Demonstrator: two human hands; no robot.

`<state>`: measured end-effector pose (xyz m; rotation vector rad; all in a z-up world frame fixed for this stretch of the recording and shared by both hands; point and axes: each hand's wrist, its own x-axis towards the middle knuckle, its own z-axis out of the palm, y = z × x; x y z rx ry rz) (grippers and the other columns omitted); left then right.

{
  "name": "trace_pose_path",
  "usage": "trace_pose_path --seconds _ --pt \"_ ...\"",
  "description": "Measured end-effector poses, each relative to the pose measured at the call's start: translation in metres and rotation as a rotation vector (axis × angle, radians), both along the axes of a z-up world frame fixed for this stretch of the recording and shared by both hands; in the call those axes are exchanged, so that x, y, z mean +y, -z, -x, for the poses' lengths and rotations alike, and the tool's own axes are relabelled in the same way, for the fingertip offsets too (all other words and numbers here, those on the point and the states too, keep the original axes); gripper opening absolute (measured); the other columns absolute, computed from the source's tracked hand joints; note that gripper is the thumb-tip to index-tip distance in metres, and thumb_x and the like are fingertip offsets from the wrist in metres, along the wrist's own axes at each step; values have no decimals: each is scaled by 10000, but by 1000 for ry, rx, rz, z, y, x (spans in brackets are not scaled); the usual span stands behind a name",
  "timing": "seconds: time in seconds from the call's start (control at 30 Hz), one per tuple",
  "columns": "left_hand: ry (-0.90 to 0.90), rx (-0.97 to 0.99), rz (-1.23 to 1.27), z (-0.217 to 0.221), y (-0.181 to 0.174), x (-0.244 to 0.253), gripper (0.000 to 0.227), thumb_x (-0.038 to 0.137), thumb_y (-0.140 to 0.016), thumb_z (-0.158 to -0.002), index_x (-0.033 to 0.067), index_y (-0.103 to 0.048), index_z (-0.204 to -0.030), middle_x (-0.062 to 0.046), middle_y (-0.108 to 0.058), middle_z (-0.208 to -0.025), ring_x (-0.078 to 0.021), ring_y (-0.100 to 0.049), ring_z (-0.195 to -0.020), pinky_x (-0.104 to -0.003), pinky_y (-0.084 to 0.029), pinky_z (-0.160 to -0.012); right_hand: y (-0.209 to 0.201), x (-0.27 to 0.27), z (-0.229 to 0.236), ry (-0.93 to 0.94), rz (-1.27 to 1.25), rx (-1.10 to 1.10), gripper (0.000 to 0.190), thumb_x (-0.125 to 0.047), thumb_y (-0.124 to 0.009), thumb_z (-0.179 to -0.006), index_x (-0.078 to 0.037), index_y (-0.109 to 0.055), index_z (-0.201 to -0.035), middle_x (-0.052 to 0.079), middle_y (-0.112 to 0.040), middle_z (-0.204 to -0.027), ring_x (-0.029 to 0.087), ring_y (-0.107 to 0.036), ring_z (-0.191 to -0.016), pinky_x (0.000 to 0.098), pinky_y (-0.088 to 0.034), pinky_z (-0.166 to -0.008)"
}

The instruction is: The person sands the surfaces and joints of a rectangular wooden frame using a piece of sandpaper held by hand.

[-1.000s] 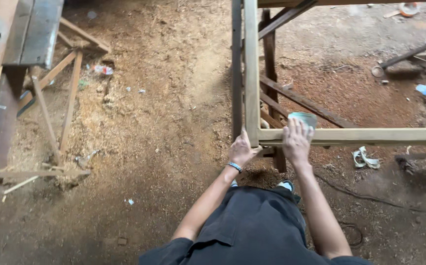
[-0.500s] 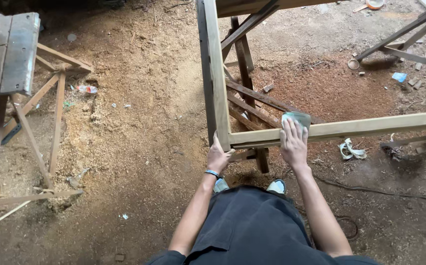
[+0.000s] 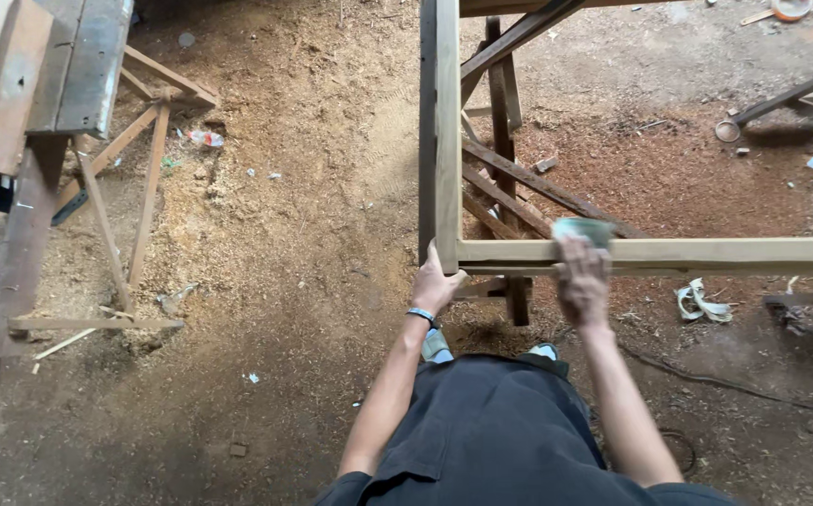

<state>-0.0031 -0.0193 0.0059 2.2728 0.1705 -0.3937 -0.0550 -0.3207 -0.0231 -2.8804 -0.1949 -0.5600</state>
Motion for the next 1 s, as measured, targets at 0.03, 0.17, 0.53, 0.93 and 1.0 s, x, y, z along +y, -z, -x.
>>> trace_pose_path --seconds 0.03,0.17,0.53,0.93,1.0 --pt "11 -4 -9 -1 -3 1 1062 297 -816 -773 110 -168 -1592 -217 -708 -1157 -344 -727 -1000 -421 -590 -906 1 -11 0 94 89 17 519 -306 -225 -1155 -69 -448 -1559 119 -438 -1624 279 -359 -1523 454 -168 -1317" --pt "19 -40 57 0 -10 7 1006 284 -777 -781 91 -200 -1582 -216 -718 -1148 -343 -737 -995 -422 -609 -895 -3 -23 -18 196 -61 -23 497 -320 -233 -1174 -55 -503 -1496 116 -518 -1552 295 -420 -1482 481 -207 -1290" --pt "37 -90 33 0 -11 10 1064 314 -800 -777 65 -169 -1596 -221 -722 -1119 -354 -746 -946 -445 -621 -869 -17 -11 -6 -8 5 -86 513 -333 -234 -1168 -67 -523 -1499 133 -546 -1537 286 -461 -1452 454 -256 -1255" --pt "358 -727 -410 -7 -9 -84 1102 773 -626 -820 48 -284 -1577 -296 -289 -1630 -398 -220 -1516 -573 -110 -1220 -4 -89 -35 211 89 53 431 -295 -261 -1174 -75 -596 -1334 143 -665 -1389 302 -588 -1323 484 -320 -1252" --pt "384 -719 -407 -5 2 -117 946 762 -550 -904 91 -390 -1551 -171 -413 -1567 -317 -326 -1476 -599 -154 -1238 -6 -77 -18 124 23 -17 495 -348 -244 -1163 -55 -546 -1425 158 -612 -1442 317 -530 -1368 481 -271 -1253"
